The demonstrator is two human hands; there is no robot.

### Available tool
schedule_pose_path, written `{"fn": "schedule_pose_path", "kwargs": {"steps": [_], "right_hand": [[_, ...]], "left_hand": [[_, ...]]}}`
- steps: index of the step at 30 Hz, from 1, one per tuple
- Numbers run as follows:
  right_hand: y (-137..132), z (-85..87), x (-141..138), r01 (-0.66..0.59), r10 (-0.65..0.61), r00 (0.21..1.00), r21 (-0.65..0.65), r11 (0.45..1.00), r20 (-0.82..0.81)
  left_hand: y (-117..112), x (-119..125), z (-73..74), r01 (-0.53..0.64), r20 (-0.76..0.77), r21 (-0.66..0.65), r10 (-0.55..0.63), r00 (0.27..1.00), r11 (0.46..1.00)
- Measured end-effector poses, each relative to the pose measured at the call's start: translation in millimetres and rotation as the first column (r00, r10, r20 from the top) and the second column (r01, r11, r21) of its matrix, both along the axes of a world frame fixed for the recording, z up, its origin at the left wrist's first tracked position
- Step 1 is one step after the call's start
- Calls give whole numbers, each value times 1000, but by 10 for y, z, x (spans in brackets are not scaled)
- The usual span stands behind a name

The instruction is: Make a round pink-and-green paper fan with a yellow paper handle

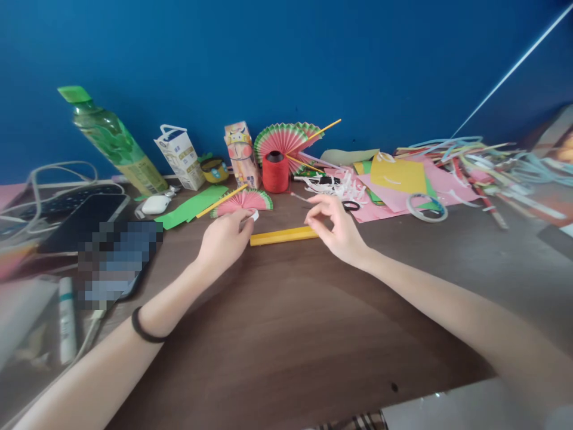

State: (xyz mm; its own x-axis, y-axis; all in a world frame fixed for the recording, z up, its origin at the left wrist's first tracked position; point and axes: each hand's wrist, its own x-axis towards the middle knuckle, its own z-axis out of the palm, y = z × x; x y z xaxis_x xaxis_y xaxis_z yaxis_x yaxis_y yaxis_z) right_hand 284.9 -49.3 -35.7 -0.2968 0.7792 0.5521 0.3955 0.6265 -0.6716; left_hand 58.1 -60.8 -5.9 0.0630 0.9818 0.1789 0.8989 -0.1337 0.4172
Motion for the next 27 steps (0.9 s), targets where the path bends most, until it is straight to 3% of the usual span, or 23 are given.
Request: {"fn": "schedule_pose_path", "kwargs": {"steps": [5, 10, 12, 17, 23, 27], "right_hand": [[7, -93, -12, -100, 95, 952, 4, 995, 292], [52, -160, 2, -100, 97, 917, -12, 995, 386], [82, -181, 23, -90, 87, 922, -10, 996, 378], [147, -208, 73, -102, 82, 937, 42, 994, 341], [198, -225, 106, -109, 50, 916, 127, 986, 398], [227, -230, 133, -115, 71, 935, 106, 988, 347]], "left_hand": [[45, -64, -90, 49, -220, -51, -59, 974, 997], [57, -56, -113, 163, -278, 177, -109, 954, 971], [48, -28, -113, 260, -243, 182, -213, 946, 948], [-46, 82, -173, 434, -58, 49, -431, 900, 900], [-131, 138, -263, 508, 212, -33, -491, 845, 861], [-109, 124, -302, 565, 237, -18, -546, 804, 825]]}}
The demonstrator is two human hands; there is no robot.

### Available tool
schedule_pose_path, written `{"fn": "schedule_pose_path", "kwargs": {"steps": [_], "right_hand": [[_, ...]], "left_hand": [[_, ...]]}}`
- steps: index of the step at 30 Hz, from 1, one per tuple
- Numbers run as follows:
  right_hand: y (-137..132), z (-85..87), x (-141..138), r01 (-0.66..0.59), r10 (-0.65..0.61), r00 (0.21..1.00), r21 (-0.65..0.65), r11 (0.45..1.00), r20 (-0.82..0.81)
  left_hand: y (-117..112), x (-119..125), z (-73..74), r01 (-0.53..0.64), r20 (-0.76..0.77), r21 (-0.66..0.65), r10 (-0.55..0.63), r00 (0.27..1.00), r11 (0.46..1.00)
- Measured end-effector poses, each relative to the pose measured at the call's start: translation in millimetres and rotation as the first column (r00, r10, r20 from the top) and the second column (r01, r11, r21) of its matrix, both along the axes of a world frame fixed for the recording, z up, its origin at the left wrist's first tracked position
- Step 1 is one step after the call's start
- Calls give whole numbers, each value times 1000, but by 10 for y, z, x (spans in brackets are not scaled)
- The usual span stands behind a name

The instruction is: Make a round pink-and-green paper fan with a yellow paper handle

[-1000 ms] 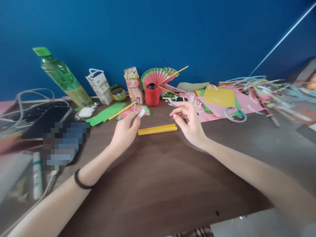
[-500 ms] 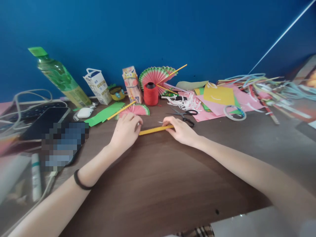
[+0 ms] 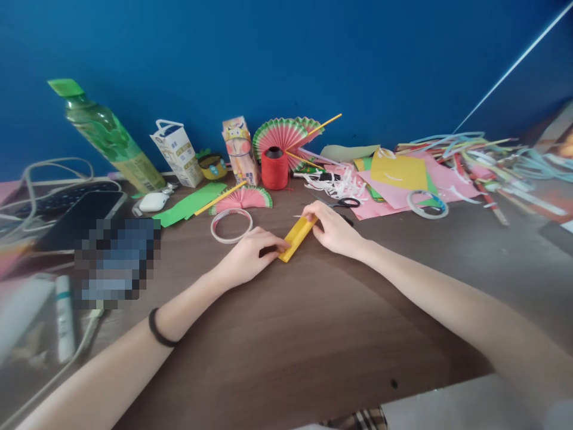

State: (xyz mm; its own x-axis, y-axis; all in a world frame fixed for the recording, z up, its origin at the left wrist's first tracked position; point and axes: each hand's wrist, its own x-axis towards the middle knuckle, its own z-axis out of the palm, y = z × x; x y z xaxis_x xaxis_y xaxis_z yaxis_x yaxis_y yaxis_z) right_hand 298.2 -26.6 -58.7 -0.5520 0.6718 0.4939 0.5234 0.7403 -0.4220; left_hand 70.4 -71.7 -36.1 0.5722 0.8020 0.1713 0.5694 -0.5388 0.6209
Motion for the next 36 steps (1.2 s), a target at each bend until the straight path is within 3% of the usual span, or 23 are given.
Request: {"fn": "schedule_pose_path", "kwargs": {"steps": [5, 11, 16, 24, 32, 36], "right_hand": [[-56, 68, -31, -54, 20, 981, -171, 984, -193], [-233, 166, -217, -223, -25, 865, -428, 876, -501], [-317, 130, -295, -196, -51, 894, -491, 849, -445], [-367, 112, -338, -91, -37, 952, -397, 913, -304], [-347, 93, -334, -84, -58, 945, -407, 909, -323], [-356, 100, -326, -80, -39, 955, -382, 921, -294]], "left_hand": [[-3, 36, -22, -20, -25, 41, 21, 999, 999], [-43, 121, -38, -89, -19, 20, 89, 996, 996], [-53, 161, -69, -138, 15, -6, 138, 990, 990], [-66, 189, -68, -165, 9, -21, 165, 986, 986], [-37, 125, -56, -35, 135, -148, 55, 989, 988], [-19, 108, -80, -72, 154, -111, 89, 984, 991]]}}
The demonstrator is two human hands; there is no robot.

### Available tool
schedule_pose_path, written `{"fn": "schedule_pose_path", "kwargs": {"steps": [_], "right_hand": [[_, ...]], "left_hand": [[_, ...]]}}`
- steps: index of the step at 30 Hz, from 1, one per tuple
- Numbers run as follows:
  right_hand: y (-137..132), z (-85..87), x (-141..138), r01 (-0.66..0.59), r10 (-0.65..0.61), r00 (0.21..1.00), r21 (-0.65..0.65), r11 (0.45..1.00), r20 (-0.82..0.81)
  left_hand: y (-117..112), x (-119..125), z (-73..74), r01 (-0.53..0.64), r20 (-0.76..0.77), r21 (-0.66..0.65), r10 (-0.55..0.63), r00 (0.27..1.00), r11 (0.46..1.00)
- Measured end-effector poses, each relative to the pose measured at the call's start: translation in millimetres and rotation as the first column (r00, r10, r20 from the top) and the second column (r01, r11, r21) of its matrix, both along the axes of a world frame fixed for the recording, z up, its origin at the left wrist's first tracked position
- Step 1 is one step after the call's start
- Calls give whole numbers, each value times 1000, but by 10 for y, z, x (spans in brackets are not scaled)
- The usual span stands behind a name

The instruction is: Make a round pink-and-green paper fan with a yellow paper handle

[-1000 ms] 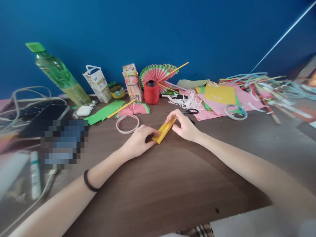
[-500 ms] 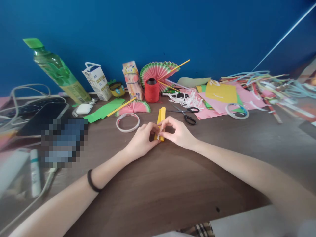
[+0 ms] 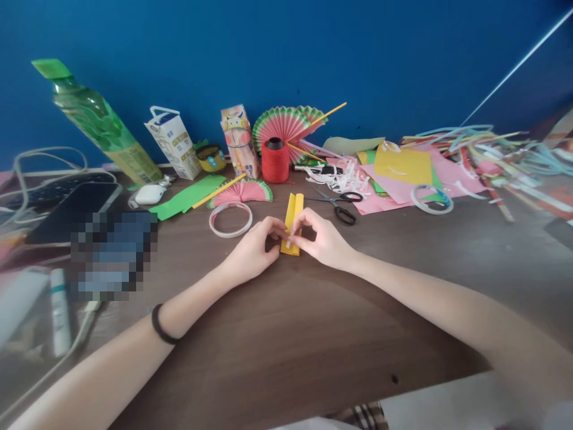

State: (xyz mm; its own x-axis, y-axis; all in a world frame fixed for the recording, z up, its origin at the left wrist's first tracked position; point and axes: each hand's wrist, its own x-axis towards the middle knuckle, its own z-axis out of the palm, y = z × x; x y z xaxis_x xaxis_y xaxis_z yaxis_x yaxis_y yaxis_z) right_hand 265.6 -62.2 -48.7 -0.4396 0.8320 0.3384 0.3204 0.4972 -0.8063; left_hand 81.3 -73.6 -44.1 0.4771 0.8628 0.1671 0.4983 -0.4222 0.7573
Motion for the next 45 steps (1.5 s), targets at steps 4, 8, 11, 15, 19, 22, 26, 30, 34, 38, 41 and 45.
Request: {"fn": "schedule_pose_path", "kwargs": {"steps": [4, 8, 11, 15, 19, 22, 26, 30, 34, 38, 41, 45], "right_hand": [[9, -10, 7, 1, -1, 1000, -2, 1000, 21], [17, -21, 6, -17, 17, 1000, -24, 1000, 1], [-13, -5, -14, 2, -2, 1000, -18, 1000, 0], [-66, 17, -45, 16, -16, 1000, -7, 1000, 5], [-51, 0, -40, 20, -21, 1000, -30, 999, -4], [-18, -19, -28, 12, -12, 1000, -54, 998, -4], [-3, -28, -30, -9, 8, 1000, -79, 997, -19], [-7, -34, -39, -16, 12, 999, -98, 995, -37], [-9, -33, -44, -10, 7, 1000, -100, 995, -23], [-12, -22, -47, -1, 0, 1000, -98, 995, -12], [-14, -16, -47, 11, -11, 1000, -97, 995, -5], [-13, -14, -52, 23, -22, 1000, -86, 996, 11]], "left_hand": [[-3, 12, -8, -49, -76, 73, 55, 996, 996], [-5, 16, 16, -69, -160, 114, 87, 983, 991], [7, 10, 24, -66, -157, 115, 84, 984, 991], [26, 6, 17, -57, -126, 106, 70, 990, 993], [28, 10, 10, -84, -98, 72, 91, 991, 994], [25, 12, 8, -103, -93, 60, 108, 990, 993], [27, 15, 6, -109, -93, 60, 114, 989, 992], [30, 22, 2, -114, -92, 64, 120, 989, 991], [31, 27, -7, -113, -80, 66, 118, 990, 991], [29, 29, -15, -121, -77, 71, 126, 989, 990], [30, 30, -14, -122, -79, 77, 128, 989, 990], [29, 29, -14, -122, -79, 77, 128, 989, 990]]}}
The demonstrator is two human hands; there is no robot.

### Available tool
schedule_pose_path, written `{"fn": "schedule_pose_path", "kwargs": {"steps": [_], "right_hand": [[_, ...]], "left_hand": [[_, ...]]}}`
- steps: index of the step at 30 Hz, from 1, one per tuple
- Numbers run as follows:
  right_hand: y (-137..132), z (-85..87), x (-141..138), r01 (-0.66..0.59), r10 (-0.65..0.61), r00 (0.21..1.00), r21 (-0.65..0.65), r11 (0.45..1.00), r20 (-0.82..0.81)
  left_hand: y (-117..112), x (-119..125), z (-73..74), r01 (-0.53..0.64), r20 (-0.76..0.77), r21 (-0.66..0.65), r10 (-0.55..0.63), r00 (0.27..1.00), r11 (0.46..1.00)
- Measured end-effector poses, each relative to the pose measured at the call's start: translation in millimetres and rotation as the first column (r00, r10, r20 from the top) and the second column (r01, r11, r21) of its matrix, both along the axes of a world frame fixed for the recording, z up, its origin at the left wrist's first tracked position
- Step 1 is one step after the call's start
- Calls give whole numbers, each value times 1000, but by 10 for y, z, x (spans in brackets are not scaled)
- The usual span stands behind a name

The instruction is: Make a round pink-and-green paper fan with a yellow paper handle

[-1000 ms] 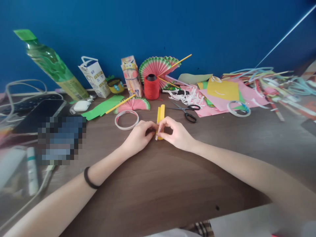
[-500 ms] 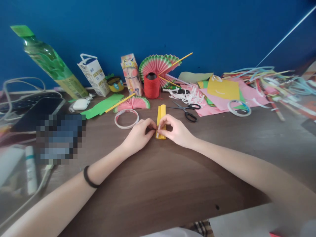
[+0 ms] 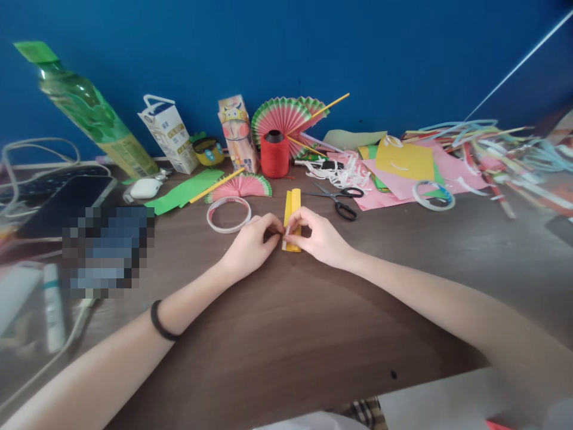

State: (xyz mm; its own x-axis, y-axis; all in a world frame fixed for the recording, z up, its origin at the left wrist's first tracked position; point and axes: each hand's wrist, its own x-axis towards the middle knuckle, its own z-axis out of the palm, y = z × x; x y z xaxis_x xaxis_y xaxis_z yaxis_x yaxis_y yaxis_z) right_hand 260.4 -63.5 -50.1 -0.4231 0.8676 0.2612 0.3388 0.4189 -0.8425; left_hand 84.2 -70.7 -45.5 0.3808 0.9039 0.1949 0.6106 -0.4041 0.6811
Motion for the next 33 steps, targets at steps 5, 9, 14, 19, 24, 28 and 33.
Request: {"fn": "schedule_pose_path", "kwargs": {"steps": [5, 9, 14, 19, 24, 28, 33], "right_hand": [[-2, 4, -7, 20, -19, 1000, -4, 1000, 17], [-2, 10, -9, 33, -33, 999, -2, 999, 42], [-2, 18, -11, 32, -32, 998, -3, 999, 48], [-3, 15, -10, 27, -28, 998, 17, 1000, 55], [-1, 21, -9, 28, -31, 996, 34, 999, 82], [-6, 24, -5, 28, -33, 994, 47, 998, 101], [-15, 21, -8, 34, -39, 992, 50, 998, 118]], "left_hand": [[-7, -1, -9, -4, -4, 5, 4, 1000, 1000], [-1, 2, -6, -14, -5, 1, 14, 1000, 1000], [-1, 5, 5, -21, -2, -4, 21, 1000, 1000], [-2, 9, 5, -20, -3, -6, 20, 1000, 1000], [9, 10, -12, -18, 6, -13, 18, 1000, 1000], [8, 11, -15, -18, 4, -10, 18, 1000, 1000], [-2, 15, 0, -20, -6, -6, 20, 1000, 1000]]}}
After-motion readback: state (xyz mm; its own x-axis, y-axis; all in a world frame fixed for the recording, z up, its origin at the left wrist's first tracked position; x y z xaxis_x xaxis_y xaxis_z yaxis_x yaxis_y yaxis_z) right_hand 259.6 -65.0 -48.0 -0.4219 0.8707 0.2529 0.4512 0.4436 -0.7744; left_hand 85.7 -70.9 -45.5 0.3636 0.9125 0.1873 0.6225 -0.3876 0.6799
